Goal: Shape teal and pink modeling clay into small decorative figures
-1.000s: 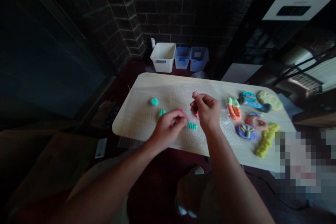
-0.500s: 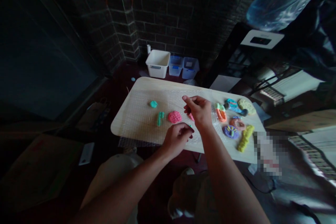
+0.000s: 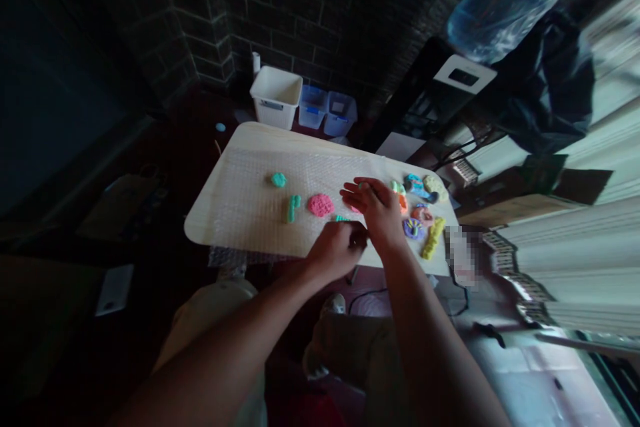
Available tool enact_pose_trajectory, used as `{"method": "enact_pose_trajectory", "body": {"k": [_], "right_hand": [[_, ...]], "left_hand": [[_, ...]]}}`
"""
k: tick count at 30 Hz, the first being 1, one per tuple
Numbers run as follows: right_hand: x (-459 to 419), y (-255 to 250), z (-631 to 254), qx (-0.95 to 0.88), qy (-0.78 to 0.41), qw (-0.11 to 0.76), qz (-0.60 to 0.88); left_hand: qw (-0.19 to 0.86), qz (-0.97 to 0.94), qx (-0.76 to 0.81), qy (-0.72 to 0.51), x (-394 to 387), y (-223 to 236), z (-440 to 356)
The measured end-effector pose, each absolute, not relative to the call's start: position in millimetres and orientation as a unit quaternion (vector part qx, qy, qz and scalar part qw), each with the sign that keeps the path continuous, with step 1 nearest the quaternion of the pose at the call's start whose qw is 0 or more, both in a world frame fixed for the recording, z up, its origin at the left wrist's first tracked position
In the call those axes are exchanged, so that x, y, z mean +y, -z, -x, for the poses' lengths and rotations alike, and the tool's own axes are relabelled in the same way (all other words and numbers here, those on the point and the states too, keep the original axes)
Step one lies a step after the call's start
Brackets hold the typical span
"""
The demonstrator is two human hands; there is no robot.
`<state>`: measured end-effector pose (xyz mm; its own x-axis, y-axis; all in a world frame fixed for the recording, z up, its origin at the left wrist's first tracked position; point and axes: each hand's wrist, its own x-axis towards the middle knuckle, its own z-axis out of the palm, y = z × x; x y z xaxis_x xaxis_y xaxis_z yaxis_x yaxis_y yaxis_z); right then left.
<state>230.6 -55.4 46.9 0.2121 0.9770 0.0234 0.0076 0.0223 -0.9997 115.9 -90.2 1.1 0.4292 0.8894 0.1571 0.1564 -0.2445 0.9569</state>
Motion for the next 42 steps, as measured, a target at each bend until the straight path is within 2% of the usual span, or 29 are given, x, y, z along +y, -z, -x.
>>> {"method": "enact_pose_trajectory", "body": {"k": [5, 13, 19, 27, 30, 34, 37, 42], "right_hand": [[-60, -64, -213, -0.459, -0.401, 0.559, 0.562], [-72, -59, -175, -0.545, -0.383, 0.474, 0.576], [-82, -51, -177, -0.550, -0.432, 0.472, 0.537], [-95, -47, -181, -0.549, -0.424, 0.485, 0.532], [-88, -36, -175, -0.535, -0.414, 0.505, 0.536], [-73, -17, -172, -0.565, -0.416, 0.514, 0.493], [-69, -4, -172, -0.627, -0.384, 0.484, 0.474], [-71, 4, -165, -0.716, -0.272, 0.478, 0.430]], "left_hand": [[0.470, -0.548, 0.453, -0.523, -61, -13, -51], [0.498, -0.454, 0.464, -0.575, -73, -5, 22], [0.496, -0.454, 0.448, -0.589, -70, -8, 25], [0.510, -0.482, 0.456, -0.547, -68, -3, 3], [0.556, -0.486, 0.436, -0.515, -74, -5, -9], [0.667, -0.401, 0.384, -0.496, -83, -5, -12], [0.697, -0.353, 0.372, -0.502, -86, 0, -5], [0.655, -0.345, 0.394, -0.544, -81, 10, -5]]}}
